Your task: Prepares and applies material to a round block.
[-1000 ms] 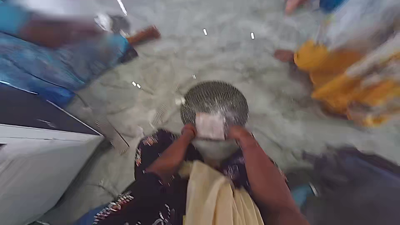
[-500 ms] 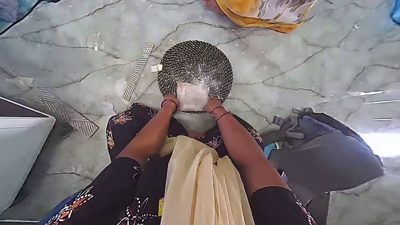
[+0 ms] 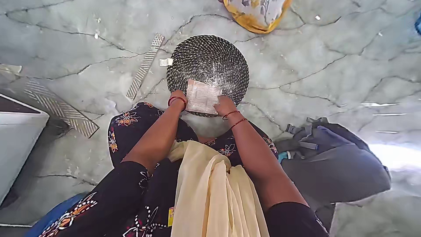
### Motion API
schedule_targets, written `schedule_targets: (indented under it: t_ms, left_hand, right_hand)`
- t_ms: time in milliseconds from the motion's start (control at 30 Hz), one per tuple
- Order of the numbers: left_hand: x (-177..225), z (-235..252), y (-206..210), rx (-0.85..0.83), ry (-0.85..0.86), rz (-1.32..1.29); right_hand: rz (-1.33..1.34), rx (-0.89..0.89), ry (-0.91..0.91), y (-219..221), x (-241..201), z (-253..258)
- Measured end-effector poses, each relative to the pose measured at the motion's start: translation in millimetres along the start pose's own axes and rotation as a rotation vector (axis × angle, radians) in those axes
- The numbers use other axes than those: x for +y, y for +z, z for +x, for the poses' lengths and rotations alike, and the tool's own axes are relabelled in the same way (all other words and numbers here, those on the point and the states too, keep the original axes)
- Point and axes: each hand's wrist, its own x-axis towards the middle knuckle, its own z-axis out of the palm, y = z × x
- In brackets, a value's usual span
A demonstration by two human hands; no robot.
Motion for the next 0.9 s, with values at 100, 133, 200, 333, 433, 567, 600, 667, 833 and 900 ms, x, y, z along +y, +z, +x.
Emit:
schedule_targets:
  t_ms: [100, 133, 200, 333, 433, 567, 600, 667, 833, 900]
  left_hand:
    - [0, -4, -1, 0.0, 0.008, -0.019]
    - [1, -5, -2, 0.002, 0.009, -0.024]
    - [1, -6, -2, 0.002, 0.008, -0.022]
    - [1, -5, -2, 0.002, 0.013, -0.025]
    - [1, -2, -1, 0.01, 0.003, -0.033]
    - [1, -1, -1, 0.011, 0.009, -0.06]
    - [1, -1, -1, 0.008, 0.008, -0.053]
    - [1, -1, -1, 0.002, 0.006, -0.058]
    - [0, -4, -2, -0.002, -0.003, -0.081]
    - [0, -3, -3, -0.002, 0.001, -0.091]
  right_hand:
    - [-0.02, 0.006, -0.111, 2, -7, -4]
    - [-0.039, 0.003, -0.142, 4, -10, -6]
    - [-0.073, -0.016, -0.17, 5, -16, -8]
    - [-0.138, -0.045, -0.204, 6, -19, -6]
    - [-0.234, -0.059, -0.261, 8, -19, -2]
    - [-0.391, -0.102, -0.329, 12, -28, 6]
    - [-0.422, -0.107, -0.349, 15, -31, 9]
    - [-0.467, -0.087, -0.403, 23, -34, 16]
    - [-0.537, -0.065, -0.503, 38, -37, 24]
    - [-0.556, -0.067, -0.516, 41, -34, 25]
